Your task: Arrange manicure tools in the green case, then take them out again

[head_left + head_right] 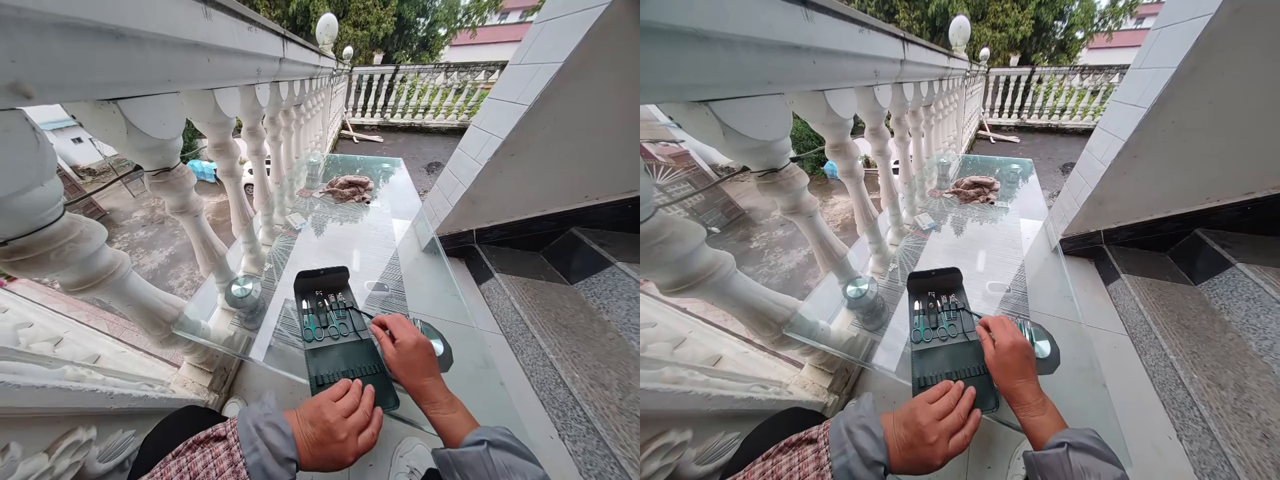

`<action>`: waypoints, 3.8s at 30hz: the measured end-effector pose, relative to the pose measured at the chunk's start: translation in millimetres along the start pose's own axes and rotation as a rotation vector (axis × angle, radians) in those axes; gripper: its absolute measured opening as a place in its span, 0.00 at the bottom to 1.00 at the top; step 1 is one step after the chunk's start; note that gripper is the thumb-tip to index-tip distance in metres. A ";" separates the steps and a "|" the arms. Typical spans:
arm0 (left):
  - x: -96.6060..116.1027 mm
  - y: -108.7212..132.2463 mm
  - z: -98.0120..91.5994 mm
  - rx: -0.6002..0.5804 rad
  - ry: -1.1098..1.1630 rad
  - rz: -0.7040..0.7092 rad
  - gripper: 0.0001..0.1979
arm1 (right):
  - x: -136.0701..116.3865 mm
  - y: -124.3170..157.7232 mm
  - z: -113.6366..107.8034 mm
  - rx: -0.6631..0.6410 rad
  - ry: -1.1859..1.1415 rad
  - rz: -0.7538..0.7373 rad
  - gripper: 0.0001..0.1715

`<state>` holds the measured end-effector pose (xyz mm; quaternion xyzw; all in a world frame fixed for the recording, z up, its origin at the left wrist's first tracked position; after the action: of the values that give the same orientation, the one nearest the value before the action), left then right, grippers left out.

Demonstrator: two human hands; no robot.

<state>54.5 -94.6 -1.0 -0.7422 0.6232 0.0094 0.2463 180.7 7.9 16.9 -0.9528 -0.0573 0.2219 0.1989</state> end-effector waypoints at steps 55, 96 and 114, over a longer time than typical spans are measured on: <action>-6.0 -8.5 13.8 0.028 0.034 -0.139 0.13 | 114.8 -37.7 -40.5 0.151 0.197 0.426 0.14; 6.5 -16.0 22.6 -0.003 -0.107 -0.019 0.16 | -22.1 -48.9 32.5 -0.105 0.070 -0.002 0.09; -3.8 -13.1 1.7 0.208 -0.082 -0.132 0.13 | -18.5 -79.3 57.9 -0.154 0.003 0.277 0.09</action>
<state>66.4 -89.1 3.4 -0.7510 0.5602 -0.0413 0.3472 136.6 97.2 8.7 -0.9644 0.0582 0.2406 0.0931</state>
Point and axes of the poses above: each hand's wrist, its own y-axis away from the middle knuckle, its own z-axis out of the palm, x = y × z, the point moved 7 cm from there along -y, towards the middle knuckle, and after that the axes turned 2 degrees about y, right-handed, at the moved point
